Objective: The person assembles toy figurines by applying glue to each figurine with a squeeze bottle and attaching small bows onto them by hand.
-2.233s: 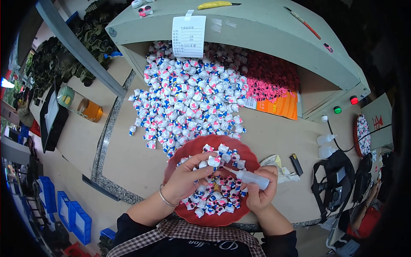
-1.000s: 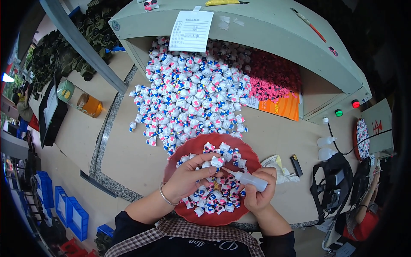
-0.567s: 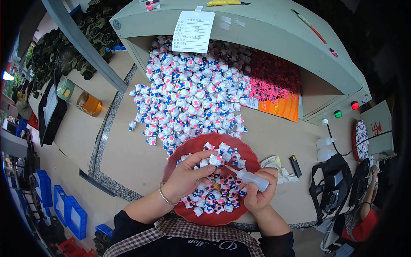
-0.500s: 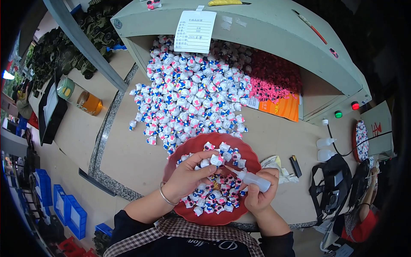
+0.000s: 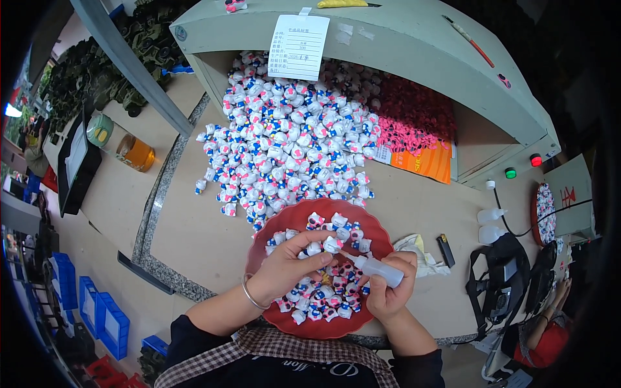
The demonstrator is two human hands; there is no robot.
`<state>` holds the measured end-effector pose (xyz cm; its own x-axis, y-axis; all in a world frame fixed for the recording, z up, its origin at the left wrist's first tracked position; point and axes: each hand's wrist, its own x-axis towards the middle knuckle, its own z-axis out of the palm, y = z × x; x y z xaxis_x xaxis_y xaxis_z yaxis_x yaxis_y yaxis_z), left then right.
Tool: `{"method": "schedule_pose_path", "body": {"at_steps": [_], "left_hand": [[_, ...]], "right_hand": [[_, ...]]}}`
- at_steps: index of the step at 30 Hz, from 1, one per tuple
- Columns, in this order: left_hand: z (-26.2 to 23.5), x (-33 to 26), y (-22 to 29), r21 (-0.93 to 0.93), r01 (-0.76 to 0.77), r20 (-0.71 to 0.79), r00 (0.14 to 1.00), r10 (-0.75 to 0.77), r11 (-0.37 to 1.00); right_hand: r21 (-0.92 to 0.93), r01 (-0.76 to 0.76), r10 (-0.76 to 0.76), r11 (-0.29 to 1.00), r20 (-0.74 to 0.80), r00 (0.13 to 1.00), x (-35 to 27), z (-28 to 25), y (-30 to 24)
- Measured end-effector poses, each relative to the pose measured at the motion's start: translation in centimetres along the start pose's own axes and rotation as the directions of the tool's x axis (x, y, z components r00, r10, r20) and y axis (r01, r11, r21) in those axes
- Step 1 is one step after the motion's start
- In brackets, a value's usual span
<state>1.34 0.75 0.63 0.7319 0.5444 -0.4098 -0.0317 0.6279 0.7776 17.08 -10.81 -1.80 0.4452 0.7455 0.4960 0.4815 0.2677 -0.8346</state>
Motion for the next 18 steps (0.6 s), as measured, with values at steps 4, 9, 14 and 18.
{"method": "schedule_pose_path", "body": {"at_steps": [4,9,14,18], "left_hand": [[0.16,0.01,0.08,0.004,0.005,-0.035,0.999,-0.005,1.0],[-0.29,0.03,-0.21,0.024,-0.035,-0.033,0.999,0.036,0.999],[-0.34,0.01,-0.25,0.114,-0.082,-0.055,0.995,0.089,0.99],[0.01,0.1,-0.33,0.07,-0.106,-0.07,0.991,0.111,0.992]], "right_hand": [[-0.016,0.006,-0.006,1.0,0.023,1.0,0.04,-0.01,-0.02],[0.0,-0.004,0.004,1.0,0.039,0.999,0.03,-0.13,-0.04],[-0.027,0.085,-0.084,0.996,0.038,0.996,0.42,-0.33,0.14],[0.299,-0.13,0.134,0.945,0.005,0.991,0.34,0.09,-0.6]]}}
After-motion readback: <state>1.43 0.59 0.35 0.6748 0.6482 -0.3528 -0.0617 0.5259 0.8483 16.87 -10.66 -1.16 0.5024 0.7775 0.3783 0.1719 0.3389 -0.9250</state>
